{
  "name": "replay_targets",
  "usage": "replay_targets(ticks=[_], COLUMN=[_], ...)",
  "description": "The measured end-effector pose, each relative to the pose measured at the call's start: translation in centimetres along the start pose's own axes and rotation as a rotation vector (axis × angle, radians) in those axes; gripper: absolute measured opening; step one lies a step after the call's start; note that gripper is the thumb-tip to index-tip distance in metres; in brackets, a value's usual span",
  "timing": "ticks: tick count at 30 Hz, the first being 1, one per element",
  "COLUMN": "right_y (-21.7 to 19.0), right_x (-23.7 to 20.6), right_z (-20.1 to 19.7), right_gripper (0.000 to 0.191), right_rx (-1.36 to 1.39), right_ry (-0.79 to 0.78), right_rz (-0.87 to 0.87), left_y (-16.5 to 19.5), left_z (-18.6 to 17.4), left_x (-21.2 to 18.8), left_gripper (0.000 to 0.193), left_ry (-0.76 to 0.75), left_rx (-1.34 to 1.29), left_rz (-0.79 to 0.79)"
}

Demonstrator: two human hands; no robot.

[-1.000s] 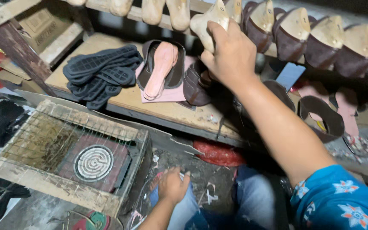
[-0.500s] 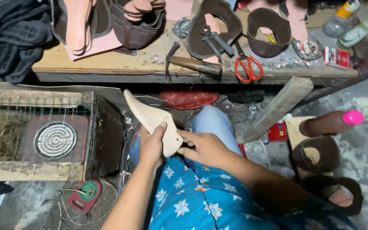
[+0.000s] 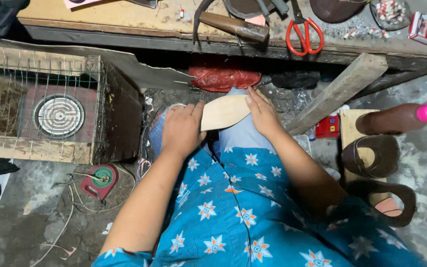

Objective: The person assembles a sandal by attaching a brown upper to a light-colored sole using a hammer and nails, then secures a pink insole with additional nails. The person uses pliers to trim excess material and inspects the finished sandal.

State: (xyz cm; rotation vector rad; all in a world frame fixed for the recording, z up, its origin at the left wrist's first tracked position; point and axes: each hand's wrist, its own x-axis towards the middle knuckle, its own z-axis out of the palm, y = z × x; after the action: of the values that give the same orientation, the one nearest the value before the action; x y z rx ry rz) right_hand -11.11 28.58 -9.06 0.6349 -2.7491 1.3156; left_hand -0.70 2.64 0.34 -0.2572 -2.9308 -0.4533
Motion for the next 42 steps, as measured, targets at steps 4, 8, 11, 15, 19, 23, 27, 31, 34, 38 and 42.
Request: replay_targets(ticks=[4, 8, 11, 15, 19, 23, 27, 31, 34, 38, 42], right_y=[0.2, -2.6, -4.2, -4.1, -3.8, -4.8, -5.2, -5.0, -3.9, -0.9, 2.6], right_x=[1.0, 5.1, 10.2, 17.5, 22.9, 25.2, 26.1, 26.5, 25.6, 23.6, 22.1], right_z=[-1.6, -4.7, -6.5, -8.6, -8.8, -8.1, -8.7, -11.5, -15.1, -18.1, -18.8], right_gripper=[0.032, 0.020, 0.023, 0.050, 0.077, 0.044, 0.018, 0.015, 0.022, 0.017, 0.022], right_rx=[-0.103, -0.119, -0.138, -0.286, -0.106, 0.346, 0.759, 0.817, 0.624, 0.463, 0.216], right_ry=[0.127, 0.322, 0.416, 0.470, 0.500, 0.490, 0.372, 0.452, 0.459, 0.557, 0.628], right_rz=[0.036, -0.105, -0.165, -0.024, 0.001, 0.351, 0.409, 0.244, 0.124, 0.273, 0.329], left_y=[-0.4, -0.5, -0.4, -0.4, -0.4, -0.2, -0.3, -0.6, -0.7, -0.7, -0.5], left_z=[-0.5, -0.7, -0.7, -0.8, -1.2, -1.7, -1.8, -1.6, -1.6, -1.5, -1.5], left_x=[0.4, 1.2, 1.7, 2.1, 2.3, 2.3, 2.4, 2.5, 2.3, 2.2, 2.0], left_gripper=[0.076, 0.071, 0.070, 0.066, 0.070, 0.076, 0.076, 0.075, 0.076, 0.076, 0.080], left_ry=[-0.051, -0.066, -0.110, -0.125, -0.141, -0.176, -0.179, -0.186, -0.184, -0.168, -0.149], left_rx=[-0.013, 0.034, 0.040, 0.049, 0.059, 0.061, 0.058, 0.050, 0.042, 0.054, 0.050], left_rz=[-0.035, -0.045, -0.069, -0.074, -0.085, -0.097, -0.108, -0.101, -0.095, -0.092, -0.074])
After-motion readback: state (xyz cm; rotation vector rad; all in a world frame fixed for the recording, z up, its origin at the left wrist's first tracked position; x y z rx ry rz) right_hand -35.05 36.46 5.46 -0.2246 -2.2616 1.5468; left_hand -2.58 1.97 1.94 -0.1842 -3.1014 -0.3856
